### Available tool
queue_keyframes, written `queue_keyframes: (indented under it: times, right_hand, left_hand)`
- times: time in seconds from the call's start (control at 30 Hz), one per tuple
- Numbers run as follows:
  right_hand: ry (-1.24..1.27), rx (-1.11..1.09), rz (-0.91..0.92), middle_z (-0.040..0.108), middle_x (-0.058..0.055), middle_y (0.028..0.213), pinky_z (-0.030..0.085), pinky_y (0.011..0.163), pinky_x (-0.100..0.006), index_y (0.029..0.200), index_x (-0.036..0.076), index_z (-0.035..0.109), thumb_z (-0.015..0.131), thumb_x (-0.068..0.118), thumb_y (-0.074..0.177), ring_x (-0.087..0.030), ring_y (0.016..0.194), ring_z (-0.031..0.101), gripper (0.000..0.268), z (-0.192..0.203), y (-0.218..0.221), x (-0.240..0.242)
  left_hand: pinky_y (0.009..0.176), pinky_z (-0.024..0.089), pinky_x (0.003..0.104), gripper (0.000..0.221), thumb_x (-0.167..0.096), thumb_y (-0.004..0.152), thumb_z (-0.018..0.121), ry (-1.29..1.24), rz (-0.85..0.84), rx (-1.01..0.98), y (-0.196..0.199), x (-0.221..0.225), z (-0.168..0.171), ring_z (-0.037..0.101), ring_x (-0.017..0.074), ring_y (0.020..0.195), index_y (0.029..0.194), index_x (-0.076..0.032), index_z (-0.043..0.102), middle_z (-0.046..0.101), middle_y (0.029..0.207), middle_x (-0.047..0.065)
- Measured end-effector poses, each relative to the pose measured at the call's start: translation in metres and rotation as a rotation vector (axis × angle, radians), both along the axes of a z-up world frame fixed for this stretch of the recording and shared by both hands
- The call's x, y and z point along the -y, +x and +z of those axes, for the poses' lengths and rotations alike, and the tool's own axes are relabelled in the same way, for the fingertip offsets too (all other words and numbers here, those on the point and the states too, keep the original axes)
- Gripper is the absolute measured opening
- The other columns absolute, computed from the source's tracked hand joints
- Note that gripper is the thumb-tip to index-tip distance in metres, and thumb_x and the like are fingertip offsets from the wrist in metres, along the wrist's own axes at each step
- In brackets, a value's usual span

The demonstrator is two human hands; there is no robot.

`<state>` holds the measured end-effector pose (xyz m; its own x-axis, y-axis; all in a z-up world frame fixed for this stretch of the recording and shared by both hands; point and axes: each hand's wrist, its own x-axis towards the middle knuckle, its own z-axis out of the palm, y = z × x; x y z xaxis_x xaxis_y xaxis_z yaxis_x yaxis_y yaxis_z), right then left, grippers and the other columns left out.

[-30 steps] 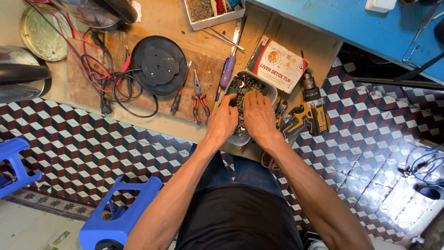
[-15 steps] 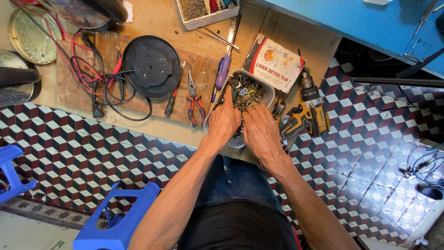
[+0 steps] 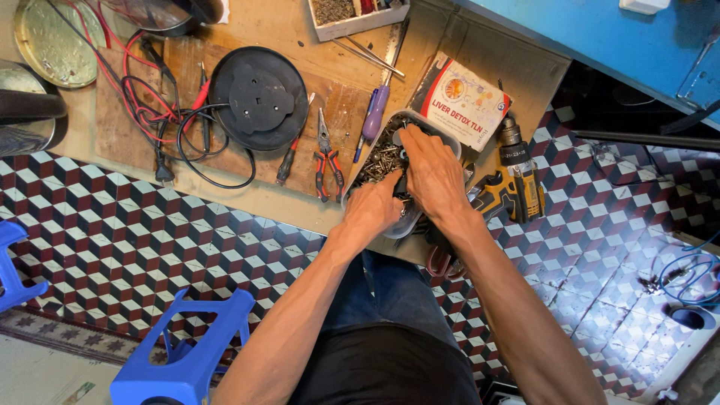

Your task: The person searches through a container of small metal parts on a workbench, picks up a cardboard box, and uses a cordless drill to work on a black circular appliance base. The person handles screws, a drill, and the appliance base throughout the clip.

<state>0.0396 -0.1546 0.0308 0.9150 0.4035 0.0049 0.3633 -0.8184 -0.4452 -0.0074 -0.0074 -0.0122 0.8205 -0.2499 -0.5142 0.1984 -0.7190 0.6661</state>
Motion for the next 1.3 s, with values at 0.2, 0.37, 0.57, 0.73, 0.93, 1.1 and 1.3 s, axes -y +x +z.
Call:
queue_keyframes:
  times: [0.2,0.37,0.57,0.73,0.93,1.1,1.3]
  right_hand:
    - [-0.268,-0.082,0.072,0.064,-0.011,0.116,0.046,0.082,-0.043,0.130,0.001,0.065,0.066,0.003,0.078,-0.032,0.103,0.059,0.052,-0.014,0.009,-0.001]
    - [-0.367,-0.097,0.160,0.065,-0.010,0.104,0.047,0.091,-0.042,0.098,0.003,0.070,0.065,0.007,0.082,-0.030,0.104,0.060,0.017,-0.014,-0.012,0.013]
    - [-0.210,-0.157,0.136,0.066,-0.015,0.099,0.050,0.093,-0.044,0.092,-0.002,0.069,0.063,0.002,0.075,-0.035,0.106,0.061,0.019,-0.005,-0.027,0.015]
    - [0.061,-0.117,-0.162,0.064,-0.026,0.116,0.053,0.091,-0.049,0.107,-0.006,0.065,0.056,-0.004,0.087,-0.045,0.105,0.063,0.022,0.002,-0.017,0.010]
    - [0.056,-0.216,-0.231,0.064,-0.026,0.120,0.051,0.089,-0.053,0.127,-0.001,0.064,0.055,-0.004,0.090,-0.048,0.105,0.063,0.038,-0.001,0.012,0.013]
    - [-0.164,-0.362,-0.025,0.061,-0.019,0.130,0.051,0.080,-0.053,0.122,-0.001,0.063,0.068,-0.001,0.073,-0.045,0.102,0.064,0.049,-0.007,0.024,0.007]
    - [-0.207,-0.352,0.148,0.065,-0.015,0.113,0.054,0.086,-0.049,0.109,0.002,0.068,0.070,0.000,0.073,-0.040,0.103,0.065,0.037,-0.012,0.010,0.013]
  left_hand:
    - [0.078,0.052,0.061,0.085,-0.012,0.082,0.062,-0.072,0.260,0.029,0.003,-0.003,0.007,0.067,0.0532,0.079,0.158,-0.001,0.024,0.068,0.083,0.035]
    - [0.080,0.052,0.060,0.094,-0.010,0.081,0.064,-0.108,0.233,0.087,0.027,0.008,-0.012,0.066,0.0544,0.080,0.160,-0.001,0.014,0.067,0.082,0.036]
    - [0.080,0.053,0.058,0.096,-0.012,0.081,0.065,-0.033,0.144,-0.019,0.042,0.022,-0.032,0.068,0.0512,0.082,0.161,-0.005,0.013,0.069,0.084,0.034]
    - [0.081,0.054,0.057,0.078,-0.015,0.084,0.067,-0.009,0.083,-0.055,0.039,0.024,-0.024,0.069,0.0493,0.086,0.155,-0.012,0.033,0.071,0.089,0.031]
    - [0.083,0.055,0.055,0.067,-0.013,0.081,0.064,-0.007,-0.061,-0.147,0.024,0.029,-0.010,0.070,0.0465,0.089,0.146,-0.016,0.046,0.072,0.091,0.028]
    - [0.084,0.055,0.056,0.044,-0.014,0.083,0.063,-0.027,-0.124,-0.132,0.017,0.023,0.002,0.070,0.0460,0.090,0.127,-0.010,0.062,0.073,0.095,0.026]
    - [0.084,0.054,0.057,0.033,-0.016,0.085,0.063,-0.064,0.166,-0.029,0.009,0.000,0.009,0.069,0.0470,0.088,0.117,-0.009,0.068,0.072,0.092,0.027]
